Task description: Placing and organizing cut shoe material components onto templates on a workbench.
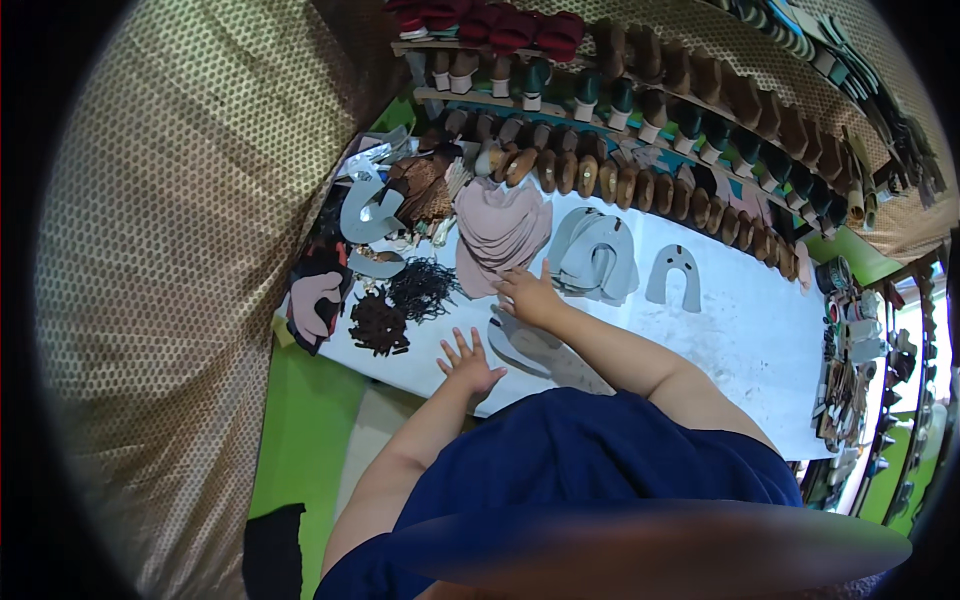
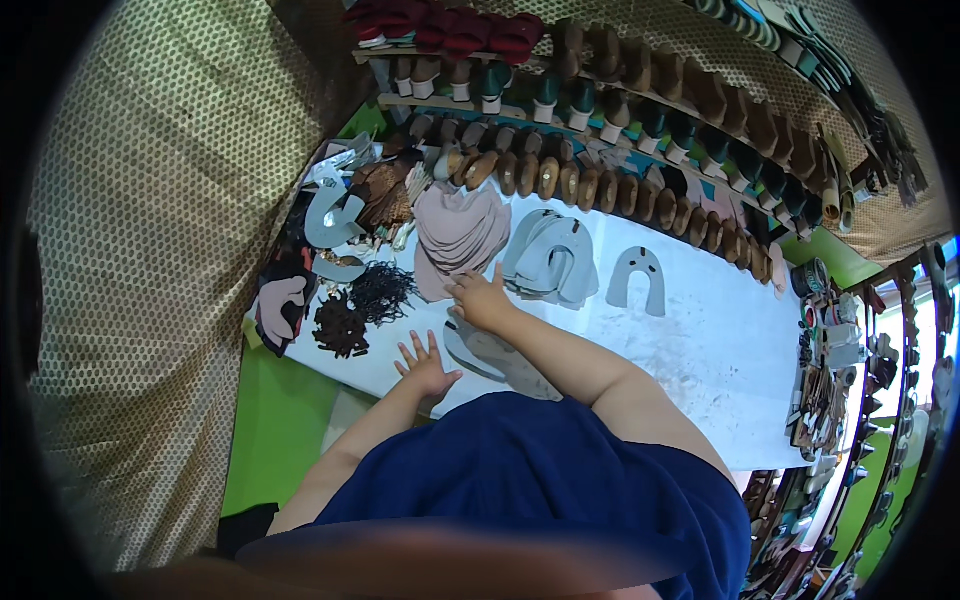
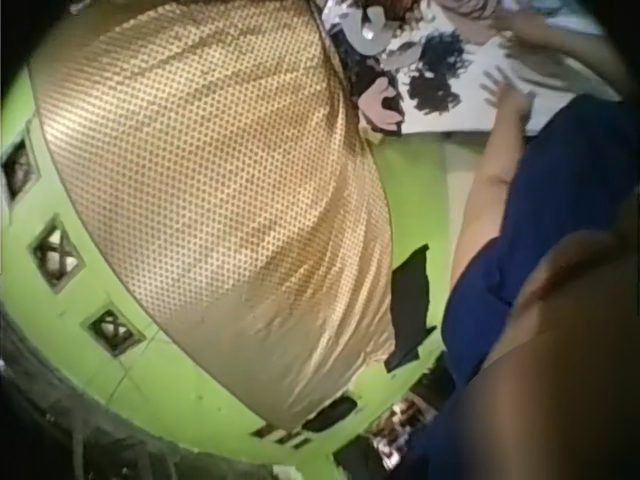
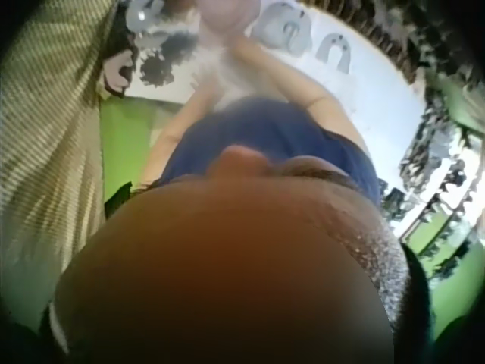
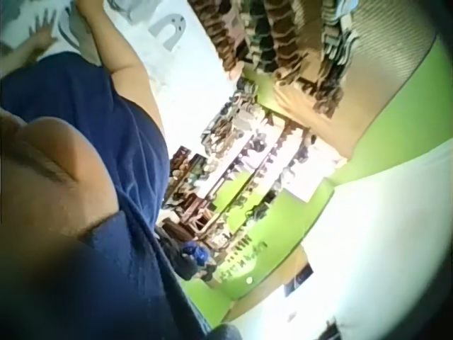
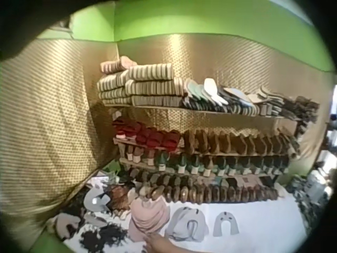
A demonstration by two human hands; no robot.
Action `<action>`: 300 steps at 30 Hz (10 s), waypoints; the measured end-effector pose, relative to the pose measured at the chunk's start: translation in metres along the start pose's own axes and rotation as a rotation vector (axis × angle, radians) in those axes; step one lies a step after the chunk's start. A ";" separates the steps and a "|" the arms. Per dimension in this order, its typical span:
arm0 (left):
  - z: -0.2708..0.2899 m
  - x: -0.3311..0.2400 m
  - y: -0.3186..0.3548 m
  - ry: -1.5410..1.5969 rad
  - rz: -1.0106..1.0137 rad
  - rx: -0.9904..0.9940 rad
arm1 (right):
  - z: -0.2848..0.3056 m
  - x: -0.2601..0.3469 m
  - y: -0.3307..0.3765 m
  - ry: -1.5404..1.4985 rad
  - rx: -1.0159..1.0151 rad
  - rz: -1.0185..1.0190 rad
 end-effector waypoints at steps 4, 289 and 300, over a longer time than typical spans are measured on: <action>0.001 0.002 -0.004 -0.009 -0.015 0.006 | -0.014 0.002 0.036 0.078 -0.124 0.080; 0.044 -0.055 0.014 0.268 -0.236 -0.714 | -0.029 -0.051 0.072 -0.262 -0.168 0.449; 0.056 -0.034 -0.002 0.409 -0.119 -0.760 | -0.033 -0.042 0.068 -0.082 -0.102 0.458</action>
Point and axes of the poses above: each hand's wrist, its own y-axis away from the middle knuckle, its own z-axis out of the back of the hand, x = y × z, the point moved 10 cm from there along -y, towards the middle knuckle, and after that the axes turned 9 degrees about -y, right-handed, at the moved point
